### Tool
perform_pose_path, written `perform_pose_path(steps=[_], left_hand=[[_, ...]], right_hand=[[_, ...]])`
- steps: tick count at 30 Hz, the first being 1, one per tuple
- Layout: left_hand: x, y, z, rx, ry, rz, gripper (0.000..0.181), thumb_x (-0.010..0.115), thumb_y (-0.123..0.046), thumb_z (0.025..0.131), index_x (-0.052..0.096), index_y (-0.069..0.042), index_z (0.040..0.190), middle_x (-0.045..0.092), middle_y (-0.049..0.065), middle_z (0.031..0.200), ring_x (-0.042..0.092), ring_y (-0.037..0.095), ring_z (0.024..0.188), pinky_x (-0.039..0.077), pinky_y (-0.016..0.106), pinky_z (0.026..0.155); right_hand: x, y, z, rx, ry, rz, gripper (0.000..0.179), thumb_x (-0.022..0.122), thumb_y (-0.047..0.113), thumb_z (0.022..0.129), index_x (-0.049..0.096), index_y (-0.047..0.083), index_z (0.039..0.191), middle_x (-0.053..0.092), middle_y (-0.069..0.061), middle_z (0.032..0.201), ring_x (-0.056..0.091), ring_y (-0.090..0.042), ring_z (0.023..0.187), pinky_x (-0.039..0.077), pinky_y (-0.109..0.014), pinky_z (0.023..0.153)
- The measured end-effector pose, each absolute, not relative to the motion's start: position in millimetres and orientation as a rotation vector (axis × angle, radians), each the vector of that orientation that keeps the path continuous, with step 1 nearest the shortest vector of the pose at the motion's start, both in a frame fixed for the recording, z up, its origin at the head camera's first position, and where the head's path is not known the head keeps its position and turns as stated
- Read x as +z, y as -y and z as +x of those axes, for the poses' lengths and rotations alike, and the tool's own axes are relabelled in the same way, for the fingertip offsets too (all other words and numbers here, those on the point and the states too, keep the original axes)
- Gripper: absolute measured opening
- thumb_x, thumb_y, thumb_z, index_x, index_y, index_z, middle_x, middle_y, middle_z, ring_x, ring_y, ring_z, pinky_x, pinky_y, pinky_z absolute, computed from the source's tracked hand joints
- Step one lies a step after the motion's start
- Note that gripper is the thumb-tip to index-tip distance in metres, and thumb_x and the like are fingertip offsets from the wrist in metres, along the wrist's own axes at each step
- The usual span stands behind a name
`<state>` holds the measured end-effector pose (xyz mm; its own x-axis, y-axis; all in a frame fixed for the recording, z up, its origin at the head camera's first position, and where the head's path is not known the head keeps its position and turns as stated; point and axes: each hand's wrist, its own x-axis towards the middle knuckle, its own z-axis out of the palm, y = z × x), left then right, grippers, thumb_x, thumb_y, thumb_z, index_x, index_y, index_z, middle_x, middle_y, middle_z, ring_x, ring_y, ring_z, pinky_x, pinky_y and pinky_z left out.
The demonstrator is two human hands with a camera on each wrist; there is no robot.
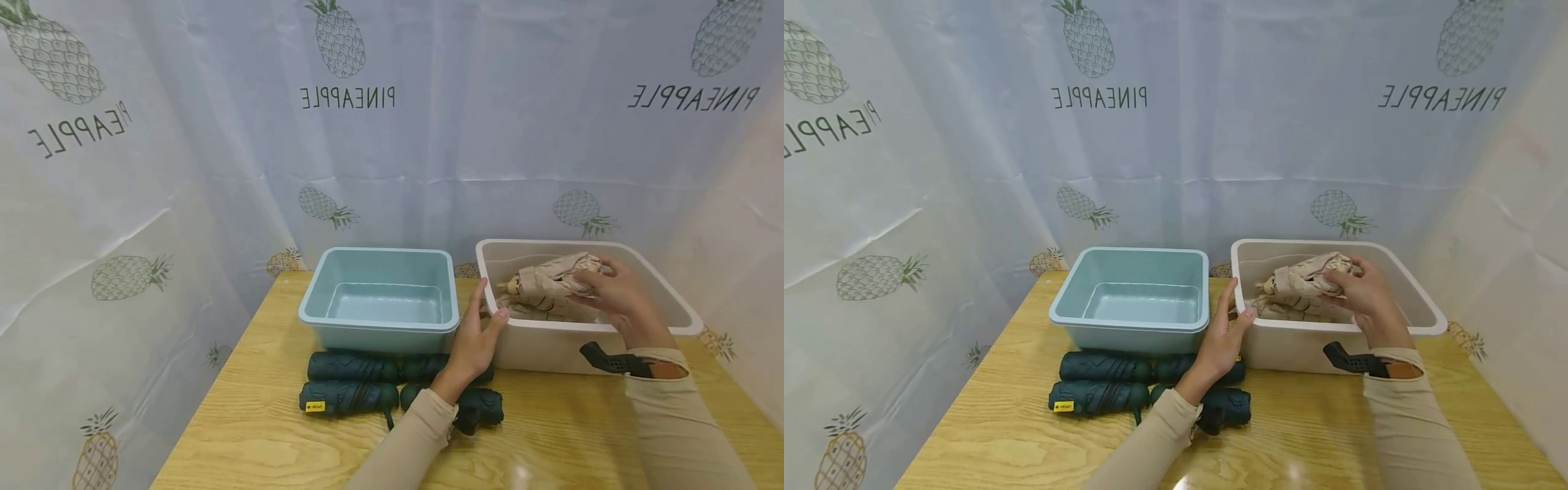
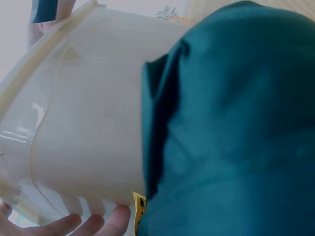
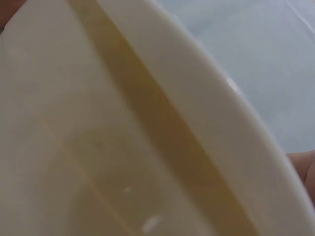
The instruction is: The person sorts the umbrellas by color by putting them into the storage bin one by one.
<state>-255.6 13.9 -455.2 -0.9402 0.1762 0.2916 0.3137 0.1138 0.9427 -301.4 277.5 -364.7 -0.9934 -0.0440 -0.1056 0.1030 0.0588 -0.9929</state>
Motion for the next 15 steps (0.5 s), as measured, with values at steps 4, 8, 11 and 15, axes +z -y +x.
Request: perform_pose_path(steps=[4, 8, 11, 15], left_hand=[[-455.1, -14.4, -255.1, -1.966, 2.265, -0.500, 0.068, 0.049, -0.054, 0.102, 0.016, -0.047, 0.161, 0.034, -0.002, 0.165, 0.047, 0.018, 0.142, 0.047, 0.044, 0.109], [-455.1, -14.4, -254.9, -1.974, 2.257, -0.504, 0.067, 0.049, -0.053, 0.103, 0.016, -0.047, 0.161, 0.034, -0.001, 0.165, 0.047, 0.018, 0.143, 0.047, 0.044, 0.110], [-455.3, -14.6, -255.9, -1.966, 2.252, -0.510, 0.067, 0.049, -0.052, 0.103, 0.017, -0.046, 0.162, 0.036, -0.001, 0.164, 0.048, 0.017, 0.141, 0.047, 0.042, 0.109], [-455.2, -14.6, -256.7, -1.950, 2.255, -0.516, 0.068, 0.049, -0.053, 0.103, 0.017, -0.044, 0.162, 0.039, 0.001, 0.162, 0.049, 0.018, 0.140, 0.049, 0.041, 0.106]], right_hand=[[-365.5, -279.9, -302.8, -2.036, -2.208, 0.062, 0.092, 0.058, 0.015, 0.104, -0.013, 0.006, 0.163, 0.051, -0.009, 0.127, 0.061, -0.004, 0.092, 0.060, -0.027, 0.089], [-365.7, -281.2, -302.4, -1.980, -2.251, 0.098, 0.101, 0.056, 0.027, 0.105, -0.028, 0.009, 0.159, -0.004, -0.030, 0.166, 0.046, -0.026, 0.141, 0.044, -0.029, 0.115], [-365.3, -281.4, -301.7, -1.973, -2.261, 0.111, 0.102, 0.053, 0.033, 0.107, -0.035, 0.012, 0.155, -0.030, -0.021, 0.165, 0.003, -0.041, 0.158, 0.021, -0.037, 0.126], [-365.3, -280.4, -301.5, -1.922, -2.317, 0.085, 0.096, 0.048, 0.037, 0.108, -0.030, 0.009, 0.157, -0.030, -0.021, 0.165, -0.008, -0.049, 0.155, 0.015, -0.042, 0.127]])
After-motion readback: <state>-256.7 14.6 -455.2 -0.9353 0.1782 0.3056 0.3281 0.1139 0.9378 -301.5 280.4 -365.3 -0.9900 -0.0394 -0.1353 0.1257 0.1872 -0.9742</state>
